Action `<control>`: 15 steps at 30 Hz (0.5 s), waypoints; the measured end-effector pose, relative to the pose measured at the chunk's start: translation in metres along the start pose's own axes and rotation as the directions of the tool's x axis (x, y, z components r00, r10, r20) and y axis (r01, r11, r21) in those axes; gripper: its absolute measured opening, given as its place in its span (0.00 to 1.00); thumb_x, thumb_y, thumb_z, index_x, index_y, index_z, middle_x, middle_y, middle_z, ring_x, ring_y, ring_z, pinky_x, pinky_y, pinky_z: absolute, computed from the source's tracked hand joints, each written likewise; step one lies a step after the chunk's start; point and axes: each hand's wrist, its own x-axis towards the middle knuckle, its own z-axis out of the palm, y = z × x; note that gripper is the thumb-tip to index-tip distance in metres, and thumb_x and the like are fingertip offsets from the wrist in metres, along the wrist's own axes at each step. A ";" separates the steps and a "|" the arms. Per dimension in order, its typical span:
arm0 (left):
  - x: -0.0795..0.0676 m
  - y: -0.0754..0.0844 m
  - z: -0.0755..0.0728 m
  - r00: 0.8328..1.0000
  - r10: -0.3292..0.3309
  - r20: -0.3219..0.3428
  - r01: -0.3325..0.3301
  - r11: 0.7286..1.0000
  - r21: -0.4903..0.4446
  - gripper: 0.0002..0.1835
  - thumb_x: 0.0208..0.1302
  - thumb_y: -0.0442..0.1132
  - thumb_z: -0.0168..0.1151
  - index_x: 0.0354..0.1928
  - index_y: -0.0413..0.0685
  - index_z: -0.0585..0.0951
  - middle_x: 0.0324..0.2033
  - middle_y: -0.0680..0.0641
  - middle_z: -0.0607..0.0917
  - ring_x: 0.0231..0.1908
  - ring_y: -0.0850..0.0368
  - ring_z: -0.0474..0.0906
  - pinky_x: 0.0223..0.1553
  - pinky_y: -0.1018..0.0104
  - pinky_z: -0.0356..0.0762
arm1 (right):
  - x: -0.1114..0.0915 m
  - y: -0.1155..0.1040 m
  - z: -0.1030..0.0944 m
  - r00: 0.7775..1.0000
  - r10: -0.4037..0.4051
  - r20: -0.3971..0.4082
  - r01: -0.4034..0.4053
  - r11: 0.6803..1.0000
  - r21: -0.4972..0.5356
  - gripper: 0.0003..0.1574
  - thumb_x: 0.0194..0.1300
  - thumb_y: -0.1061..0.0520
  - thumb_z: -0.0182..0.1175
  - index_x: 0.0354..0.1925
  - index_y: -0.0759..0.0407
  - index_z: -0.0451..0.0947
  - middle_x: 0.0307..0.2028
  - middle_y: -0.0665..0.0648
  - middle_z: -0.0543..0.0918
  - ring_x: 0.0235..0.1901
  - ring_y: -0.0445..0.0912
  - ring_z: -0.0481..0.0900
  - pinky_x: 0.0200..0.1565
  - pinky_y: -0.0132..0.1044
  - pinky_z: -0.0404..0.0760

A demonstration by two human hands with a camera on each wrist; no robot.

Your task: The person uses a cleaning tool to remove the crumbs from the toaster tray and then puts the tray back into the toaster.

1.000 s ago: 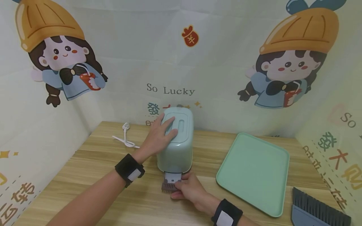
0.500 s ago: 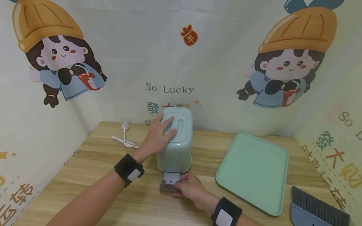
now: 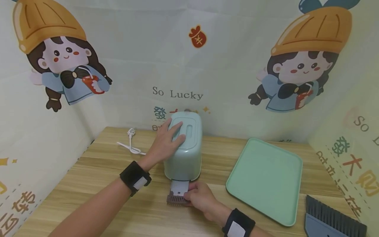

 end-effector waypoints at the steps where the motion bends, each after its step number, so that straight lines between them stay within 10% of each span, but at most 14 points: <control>1: 0.000 0.000 0.000 1.000 -0.001 0.000 0.001 1.000 -0.001 0.36 0.78 0.56 0.52 0.82 0.50 0.65 0.84 0.37 0.45 0.82 0.33 0.43 0.78 0.30 0.54 | 0.000 0.001 0.000 1.000 -0.005 0.003 0.005 1.000 0.000 0.21 0.70 0.71 0.57 0.58 0.81 0.70 0.44 0.64 0.87 0.43 0.46 0.85 0.48 0.42 0.90; 15: -0.001 -0.001 0.000 1.000 -0.011 0.008 0.010 1.000 0.019 0.37 0.78 0.57 0.52 0.82 0.51 0.64 0.85 0.37 0.45 0.82 0.33 0.43 0.77 0.30 0.55 | -0.005 0.009 -0.002 0.998 -0.027 0.052 0.025 0.999 0.043 0.29 0.71 0.73 0.58 0.66 0.81 0.63 0.43 0.63 0.83 0.41 0.46 0.84 0.48 0.44 0.91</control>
